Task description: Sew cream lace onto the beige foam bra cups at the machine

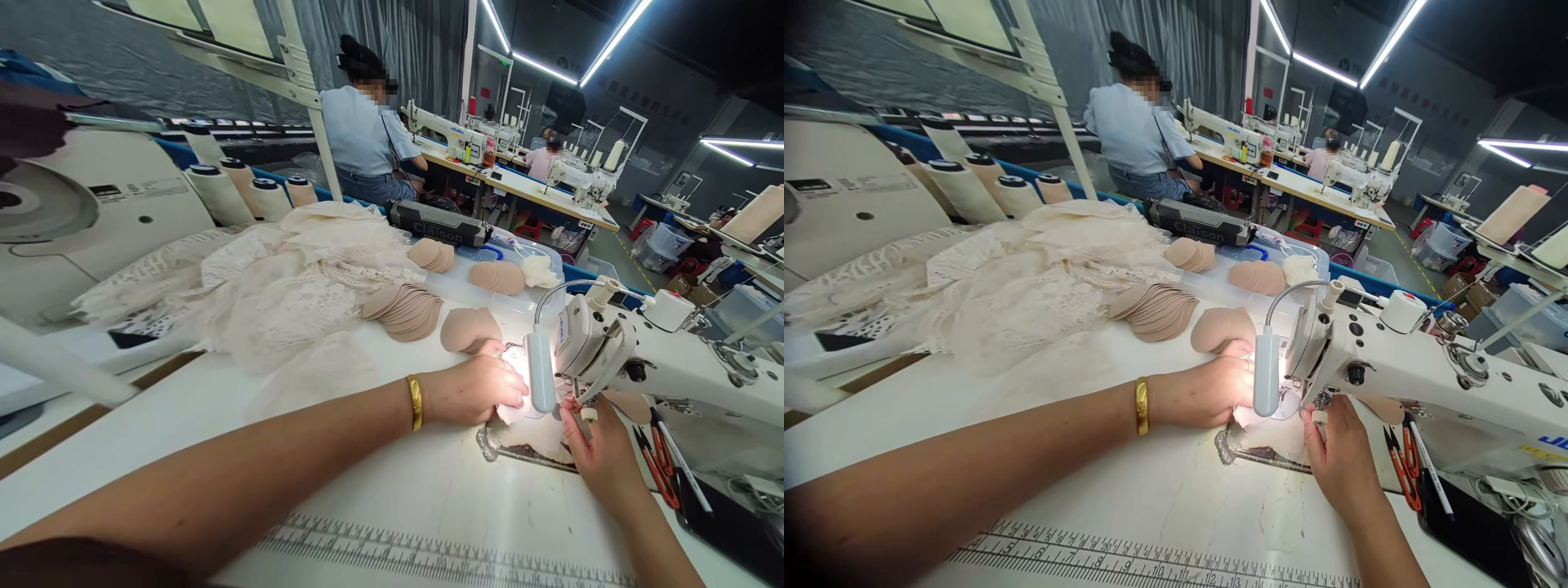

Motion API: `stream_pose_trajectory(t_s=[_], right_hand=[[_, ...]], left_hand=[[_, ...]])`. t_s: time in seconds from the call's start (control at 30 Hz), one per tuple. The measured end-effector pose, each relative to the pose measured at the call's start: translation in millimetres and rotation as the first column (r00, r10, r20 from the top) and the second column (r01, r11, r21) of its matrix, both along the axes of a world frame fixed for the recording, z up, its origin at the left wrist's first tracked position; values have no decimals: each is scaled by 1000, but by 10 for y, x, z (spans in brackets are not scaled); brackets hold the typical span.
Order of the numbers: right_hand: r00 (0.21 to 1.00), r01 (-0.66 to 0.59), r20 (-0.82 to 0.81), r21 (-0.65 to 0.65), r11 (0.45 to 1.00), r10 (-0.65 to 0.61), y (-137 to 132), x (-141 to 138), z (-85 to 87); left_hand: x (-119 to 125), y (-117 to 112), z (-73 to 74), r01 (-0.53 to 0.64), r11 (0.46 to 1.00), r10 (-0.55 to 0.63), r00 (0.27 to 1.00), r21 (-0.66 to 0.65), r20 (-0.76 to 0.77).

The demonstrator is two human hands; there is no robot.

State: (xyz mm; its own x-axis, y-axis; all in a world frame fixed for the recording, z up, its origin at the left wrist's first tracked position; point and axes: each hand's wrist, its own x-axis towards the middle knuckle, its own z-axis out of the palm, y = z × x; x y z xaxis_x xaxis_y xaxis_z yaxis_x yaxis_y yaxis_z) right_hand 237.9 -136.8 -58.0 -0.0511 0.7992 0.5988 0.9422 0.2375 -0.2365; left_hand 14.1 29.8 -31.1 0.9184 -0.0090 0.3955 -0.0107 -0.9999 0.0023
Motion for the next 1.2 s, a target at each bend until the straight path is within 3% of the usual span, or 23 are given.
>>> stream_pose_trajectory(t_s=[0.17, 0.87, 1.2], right_hand=[[999, 9, -48, -25, 1000, -10, -2, -9, 6], [998, -6, -65, -31, 1000, 4, -42, -27, 42], [999, 37, -29, -36, 999, -38, -47, -8, -56]], left_hand=[[5, -10, 6, 68, 988, -70, 997, -142, -11], [-30, 1, -85, 57, 993, -61, 997, -105, -44], [-32, -37, -133, 9, 999, -9, 1000, -42, 8]])
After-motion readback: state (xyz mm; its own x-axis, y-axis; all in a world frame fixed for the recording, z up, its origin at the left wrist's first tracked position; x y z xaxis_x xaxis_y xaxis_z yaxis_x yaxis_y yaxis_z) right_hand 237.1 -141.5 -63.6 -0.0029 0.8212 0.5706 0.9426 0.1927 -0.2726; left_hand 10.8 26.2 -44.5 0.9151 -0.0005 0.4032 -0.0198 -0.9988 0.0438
